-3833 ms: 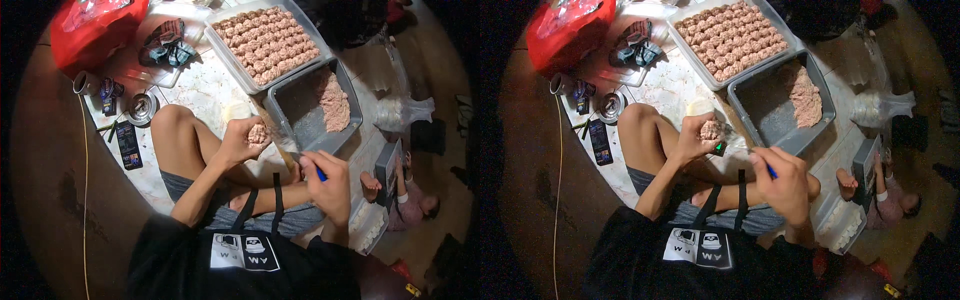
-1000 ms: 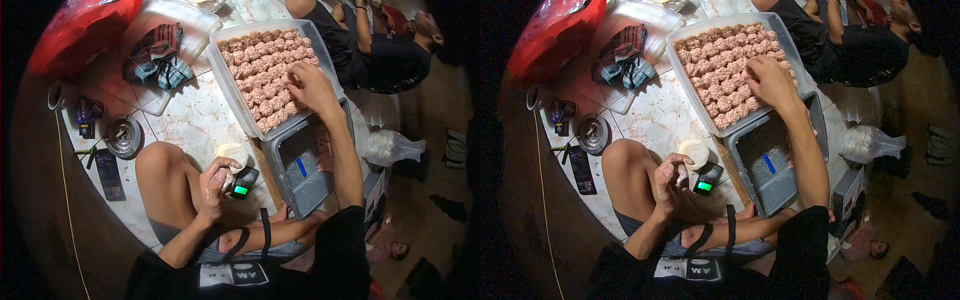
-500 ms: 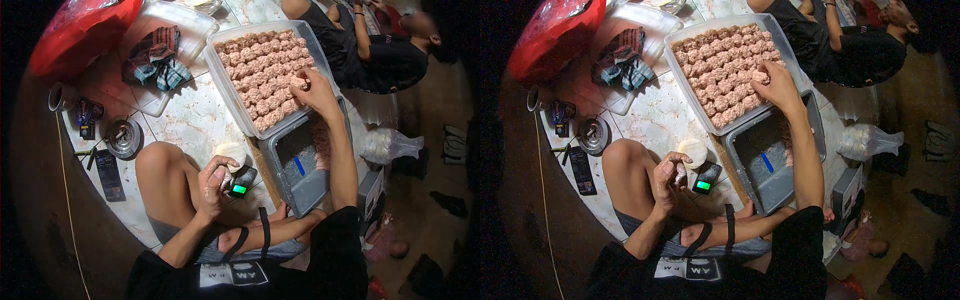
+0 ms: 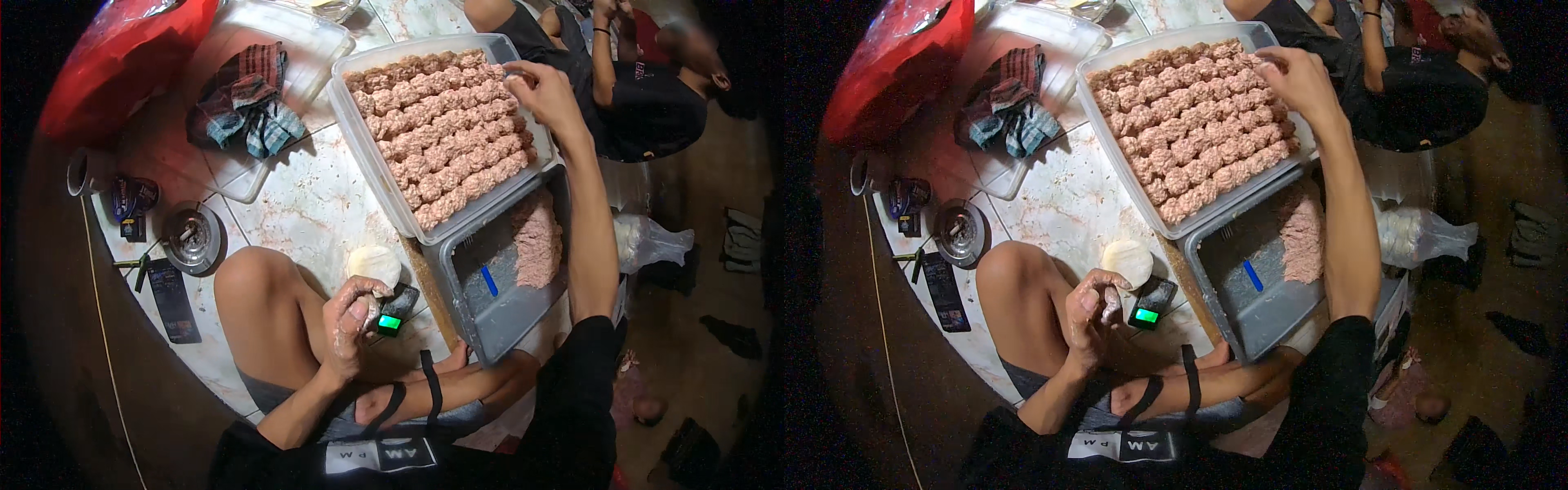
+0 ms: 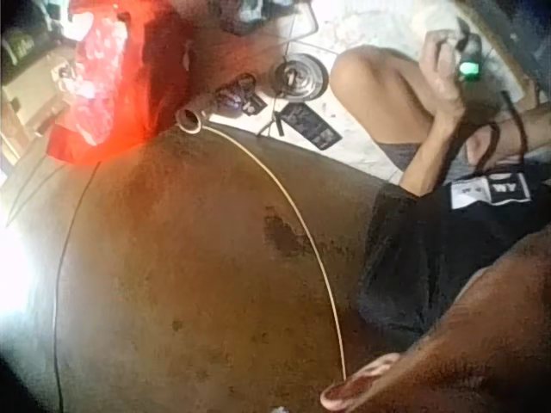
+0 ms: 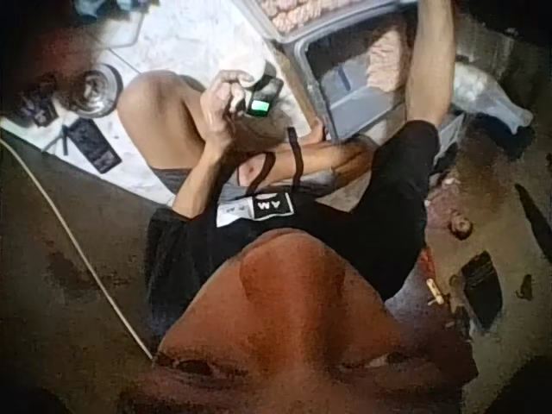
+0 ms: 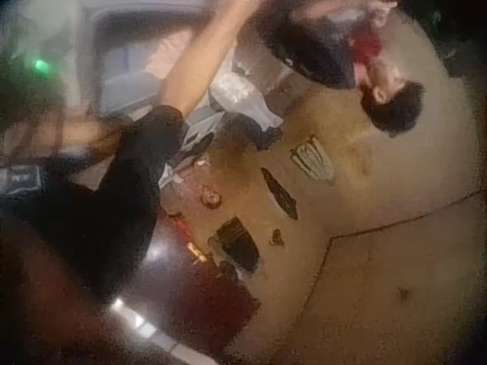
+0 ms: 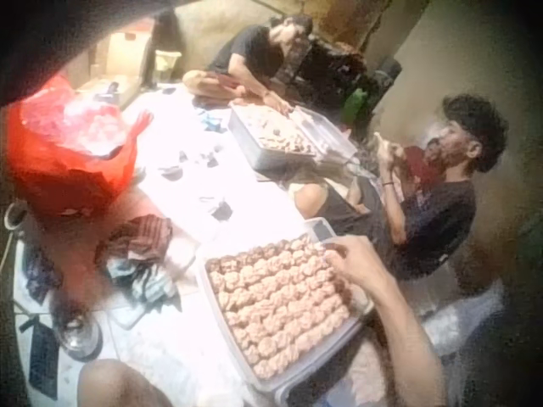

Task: The person prepares food by using a fork to scoop meat paste from a container onto small pieces of dough, weighing each portion on a digital scale, and then rolling the dough around the meat into balls and placing them into a storage tray. Once the tray is full, the person places a lid on it.

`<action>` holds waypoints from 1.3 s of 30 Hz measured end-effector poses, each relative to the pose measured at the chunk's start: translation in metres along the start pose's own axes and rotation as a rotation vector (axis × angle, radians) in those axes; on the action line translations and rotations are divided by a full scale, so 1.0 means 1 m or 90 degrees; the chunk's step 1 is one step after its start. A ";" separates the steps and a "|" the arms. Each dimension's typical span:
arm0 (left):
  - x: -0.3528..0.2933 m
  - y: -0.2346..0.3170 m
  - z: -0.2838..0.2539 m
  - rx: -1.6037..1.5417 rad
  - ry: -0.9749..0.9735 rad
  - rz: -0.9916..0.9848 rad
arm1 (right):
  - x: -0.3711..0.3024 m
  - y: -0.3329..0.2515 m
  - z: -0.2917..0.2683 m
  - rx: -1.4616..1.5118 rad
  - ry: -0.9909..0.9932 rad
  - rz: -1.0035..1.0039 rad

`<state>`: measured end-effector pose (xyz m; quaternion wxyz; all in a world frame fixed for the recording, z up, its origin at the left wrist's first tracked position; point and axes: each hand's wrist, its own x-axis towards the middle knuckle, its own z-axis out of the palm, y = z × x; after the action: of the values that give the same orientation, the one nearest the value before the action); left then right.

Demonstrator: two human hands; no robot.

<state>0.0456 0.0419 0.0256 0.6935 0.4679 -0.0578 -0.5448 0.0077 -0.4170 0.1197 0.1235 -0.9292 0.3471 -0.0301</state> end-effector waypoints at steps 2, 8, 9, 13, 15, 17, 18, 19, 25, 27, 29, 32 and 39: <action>-0.001 0.000 0.001 -0.008 0.008 -0.010 | 0.036 0.035 0.005 -0.043 0.067 -0.087; 0.001 0.006 -0.003 -0.029 0.014 -0.036 | 0.105 0.050 0.023 -0.080 -0.098 0.026; 0.001 0.009 -0.001 -0.034 0.010 -0.037 | 0.111 0.051 0.026 -0.110 -0.133 0.033; 0.004 0.009 -0.001 -0.027 0.005 -0.039 | 0.116 0.074 0.033 -0.153 -0.138 -0.101; 0.004 0.008 -0.001 -0.035 0.014 -0.041 | 0.115 0.061 0.037 -0.088 -0.162 -0.033; 0.004 0.007 0.000 -0.043 0.018 -0.043 | 0.116 0.049 0.034 -0.083 -0.202 0.013; 0.004 0.008 0.001 -0.047 0.022 -0.041 | 0.115 0.043 0.033 -0.080 -0.239 0.063; 0.003 0.009 0.001 -0.050 0.026 -0.039 | 0.114 0.036 0.034 -0.081 -0.240 0.060; 0.001 0.013 0.000 -0.010 0.005 -0.015 | 0.077 -0.019 0.033 -0.317 0.026 -0.182; -0.001 0.009 -0.007 -0.026 0.002 -0.017 | 0.042 -0.095 0.040 -0.097 0.186 -0.198; -0.001 0.007 -0.006 -0.024 0.018 -0.002 | -0.006 -0.184 0.061 0.328 -0.049 -0.046; 0.009 -0.003 -0.006 -0.021 0.027 0.029 | -0.039 -0.256 0.107 0.637 -0.447 0.168; 0.012 -0.008 -0.016 -0.100 0.113 0.054 | 0.048 -0.278 0.245 0.787 -0.070 0.592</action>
<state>0.0538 0.0418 0.0062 0.7528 0.4558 0.0271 -0.4741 0.2563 -0.1944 -0.0489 0.6366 -0.4504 0.6149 -0.1174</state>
